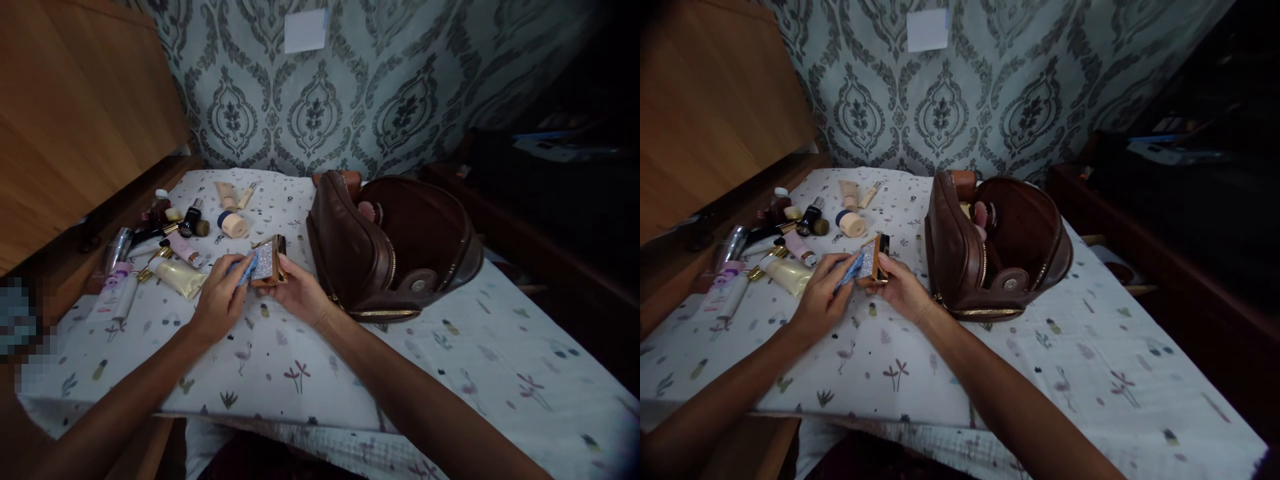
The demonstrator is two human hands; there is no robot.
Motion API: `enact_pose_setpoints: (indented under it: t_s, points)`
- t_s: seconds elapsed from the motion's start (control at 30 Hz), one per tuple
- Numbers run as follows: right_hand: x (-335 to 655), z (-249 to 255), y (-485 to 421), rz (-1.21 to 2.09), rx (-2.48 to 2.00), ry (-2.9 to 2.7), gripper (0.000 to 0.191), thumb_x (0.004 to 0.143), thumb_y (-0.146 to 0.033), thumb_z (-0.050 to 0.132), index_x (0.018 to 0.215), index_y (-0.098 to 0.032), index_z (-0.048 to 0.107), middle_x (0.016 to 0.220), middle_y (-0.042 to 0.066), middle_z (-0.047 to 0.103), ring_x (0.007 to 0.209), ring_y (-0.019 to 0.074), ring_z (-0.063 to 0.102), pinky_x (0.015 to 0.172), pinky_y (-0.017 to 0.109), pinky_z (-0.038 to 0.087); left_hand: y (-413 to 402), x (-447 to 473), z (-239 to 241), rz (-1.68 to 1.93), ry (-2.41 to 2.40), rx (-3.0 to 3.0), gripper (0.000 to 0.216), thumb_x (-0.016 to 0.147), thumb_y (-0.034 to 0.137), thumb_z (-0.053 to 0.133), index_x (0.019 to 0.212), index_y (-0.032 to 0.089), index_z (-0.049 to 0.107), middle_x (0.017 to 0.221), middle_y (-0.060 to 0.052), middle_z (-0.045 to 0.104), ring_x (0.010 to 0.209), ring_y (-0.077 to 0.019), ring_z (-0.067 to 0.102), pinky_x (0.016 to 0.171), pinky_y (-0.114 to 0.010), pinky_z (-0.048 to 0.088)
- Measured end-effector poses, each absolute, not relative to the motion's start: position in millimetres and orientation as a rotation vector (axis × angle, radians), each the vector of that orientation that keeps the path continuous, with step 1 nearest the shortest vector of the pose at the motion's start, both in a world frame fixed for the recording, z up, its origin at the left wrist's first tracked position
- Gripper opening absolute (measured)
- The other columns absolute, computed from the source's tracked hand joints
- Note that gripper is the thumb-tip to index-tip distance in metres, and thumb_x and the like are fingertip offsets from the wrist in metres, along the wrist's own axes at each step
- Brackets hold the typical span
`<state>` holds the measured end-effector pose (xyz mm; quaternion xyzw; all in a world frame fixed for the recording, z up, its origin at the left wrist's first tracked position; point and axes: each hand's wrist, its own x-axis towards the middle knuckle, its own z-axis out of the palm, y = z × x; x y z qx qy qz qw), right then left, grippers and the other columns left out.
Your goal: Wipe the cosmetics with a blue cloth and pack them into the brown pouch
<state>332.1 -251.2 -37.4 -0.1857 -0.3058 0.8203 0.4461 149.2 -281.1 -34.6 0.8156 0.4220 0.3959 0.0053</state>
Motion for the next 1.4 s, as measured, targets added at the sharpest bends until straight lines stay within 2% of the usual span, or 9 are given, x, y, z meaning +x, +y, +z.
enact_pose_setpoints:
  t_s: [0.23, 0.5, 0.8, 1.07, 1.23, 1.4]
  points:
    - [332.1, -36.1, -249.7, 1.999, -0.450, -0.676, 0.021, 0.082, -0.041, 0.070, 0.089, -0.021, 0.070, 0.076, -0.001, 0.069, 0.070, 0.0143, 0.061, 0.066, 0.028, 0.051, -279.7, 150.2, -35.9, 1.163, 1.346, 2.407, 0.052, 0.093, 0.015, 0.045, 0.145, 0.022, 0.048, 0.120, -0.010, 0.057, 0.113, -0.0245, 0.056, 0.099, -0.044, 0.049]
    - [332.5, -33.9, -249.7, 1.979, -0.467, -0.626, 0.020, 0.084, -0.040, 0.069, 0.089, -0.021, 0.069, 0.081, 0.000, 0.070, 0.074, 0.0149, 0.063, 0.066, 0.028, 0.051, -283.9, 151.1, -31.1, 1.162, 1.274, 2.384, 0.049, 0.096, 0.018, 0.047, 0.145, 0.027, 0.049, 0.117, -0.008, 0.058, 0.111, -0.0232, 0.057, 0.097, -0.043, 0.051]
    - [330.8, -34.4, -250.3, 1.866, -0.556, -0.766, 0.035, 0.070, -0.048, 0.083, 0.087, -0.020, 0.070, 0.082, 0.000, 0.069, 0.078, 0.0150, 0.062, 0.070, 0.027, 0.053, -287.0, 153.7, -32.6, 1.195, 1.224, 2.583, 0.049, 0.096, 0.016, 0.045, 0.145, 0.022, 0.049, 0.118, -0.010, 0.058, 0.109, -0.0235, 0.057, 0.095, -0.042, 0.051]
    - [328.0, -28.8, -255.0, 1.804, -0.583, -0.879, 0.038, 0.067, -0.047, 0.085, 0.087, -0.018, 0.069, 0.083, 0.000, 0.065, 0.077, 0.0142, 0.059, 0.068, 0.026, 0.049, -293.6, 158.9, -23.4, 1.252, 1.067, 2.752, 0.062, 0.094, 0.011, 0.047, 0.154, 0.025, 0.035, 0.125, -0.012, 0.054, 0.114, -0.0241, 0.054, 0.097, -0.040, 0.051]
    - [328.6, -30.9, -252.5, 1.841, -0.564, -0.802, 0.037, 0.065, -0.048, 0.086, 0.083, -0.019, 0.069, 0.079, -0.002, 0.066, 0.074, 0.0136, 0.058, 0.069, 0.026, 0.050, -293.1, 157.5, -22.2, 1.222, 0.982, 2.843, 0.063, 0.092, 0.006, 0.045, 0.152, 0.024, 0.037, 0.126, -0.012, 0.054, 0.116, -0.0250, 0.053, 0.098, -0.043, 0.050]
    - [330.0, -34.6, -247.5, 1.911, -0.563, -0.606, 0.033, 0.075, -0.050, 0.077, 0.093, -0.024, 0.069, 0.083, -0.001, 0.070, 0.081, 0.0179, 0.062, 0.072, 0.029, 0.052, -291.6, 156.2, -22.6, 1.161, 0.960, 2.902, 0.060, 0.092, 0.004, 0.045, 0.147, 0.026, 0.044, 0.125, -0.011, 0.054, 0.116, -0.0253, 0.051, 0.097, -0.045, 0.051]
